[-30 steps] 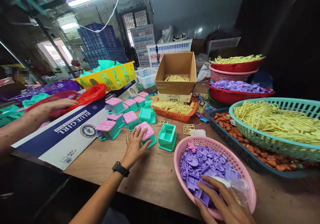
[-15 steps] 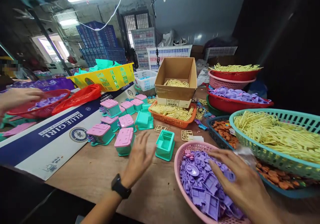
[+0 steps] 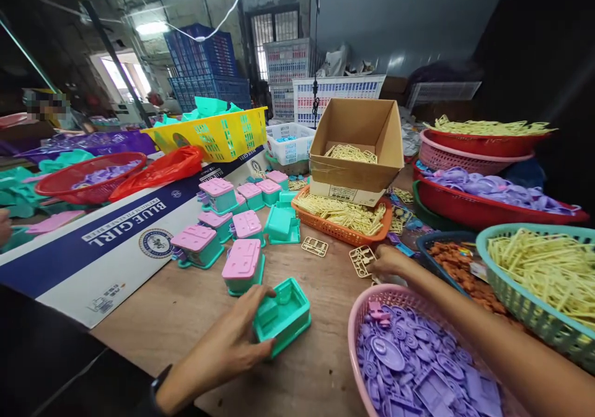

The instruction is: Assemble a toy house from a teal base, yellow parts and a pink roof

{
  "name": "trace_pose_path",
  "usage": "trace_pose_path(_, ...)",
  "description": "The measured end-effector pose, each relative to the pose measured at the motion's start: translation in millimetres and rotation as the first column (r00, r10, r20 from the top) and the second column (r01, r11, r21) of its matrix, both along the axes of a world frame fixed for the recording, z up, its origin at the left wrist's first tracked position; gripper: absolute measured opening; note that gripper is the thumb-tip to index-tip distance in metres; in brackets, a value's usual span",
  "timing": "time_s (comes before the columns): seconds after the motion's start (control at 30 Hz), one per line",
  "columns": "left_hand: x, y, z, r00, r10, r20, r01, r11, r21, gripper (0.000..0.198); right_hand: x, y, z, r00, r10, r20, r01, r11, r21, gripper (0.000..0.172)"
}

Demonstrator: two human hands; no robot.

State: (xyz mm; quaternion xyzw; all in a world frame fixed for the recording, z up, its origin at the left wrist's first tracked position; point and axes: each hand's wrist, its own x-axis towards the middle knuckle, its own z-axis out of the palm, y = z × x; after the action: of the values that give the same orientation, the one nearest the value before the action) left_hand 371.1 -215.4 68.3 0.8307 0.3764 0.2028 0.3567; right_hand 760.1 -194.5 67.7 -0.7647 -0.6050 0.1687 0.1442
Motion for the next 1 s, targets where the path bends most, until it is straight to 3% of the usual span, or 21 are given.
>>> trace_pose_path(0.1,-11,7,3.8,0.998,0.048,0.049,-0.051,0.998,0.045,0.048,-19,-1,10.9,0.993,0.063,-0.105,-0.073,0.993,-0.093,0.025)
trace_pose_path(0.2,10,20,4.2,0.947,0.187,0.26,-0.204,0.978,0.04,0.051,-60,-6,30.9,0.955,0.201,-0.22,-0.215,0.976,-0.045,0.026)
trace_pose_path(0.27,28,30,5.6,0.896,0.244,0.371,-0.244,0.969,-0.048,0.053,-89,-9,44.2,0.845,0.368,-0.389,-0.4,0.916,-0.003,0.032)
trace_pose_path(0.33,42,38,7.7,0.871,0.248,0.424,-0.175,0.963,-0.203,0.043,-112,-5,52.9,0.693,0.497,-0.522,-0.572,0.82,0.02,0.039)
trace_pose_path(0.37,46,42,8.6,0.858,0.255,0.445,-0.14,0.951,-0.275,0.038,-118,1,54.3,0.684,0.512,-0.519,-0.602,0.799,-0.004,0.043)
trace_pose_path(0.43,48,46,9.7,0.818,0.302,0.489,-0.109,0.917,-0.385,0.035,-123,20,49.3,0.817,0.46,-0.347,-0.523,0.845,-0.11,0.051)
trace_pose_path(0.5,46,48,10.1,0.762,0.38,0.524,-0.116,0.877,-0.467,0.034,-120,43,34.4,0.938,0.332,-0.098,-0.345,0.923,-0.17,0.049)
trace_pose_path(0.63,40,48,12.0,0.696,0.471,0.543,-0.096,0.81,-0.579,0.039,-114,77,-4.5,0.981,0.138,0.136,-0.115,0.98,-0.16,0.026)
trace_pose_path(0.73,39,50,14.2,0.693,0.483,0.535,-0.092,0.795,-0.599,0.043,-110,85,-15.5,0.983,0.058,0.176,-0.032,0.989,-0.147,0.025)
trace_pose_path(0.83,41,53,14.6,0.701,0.495,0.514,-0.074,0.767,-0.638,0.048,-108,83,-3.6,0.992,0.072,0.101,-0.059,0.989,-0.132,0.018)
trace_pose_path(0.9,43,57,13.7,0.712,0.484,0.509,-0.055,0.761,-0.646,0.051,-111,76,12.2,0.985,0.171,-0.02,-0.172,0.979,-0.113,0.012)
trace_pose_path(1.0,47,61,11.3,0.701,0.448,0.555,-0.122,0.842,-0.526,0.05,-123,56,36.3,0.882,0.397,-0.253,-0.421,0.906,-0.046,0.022)
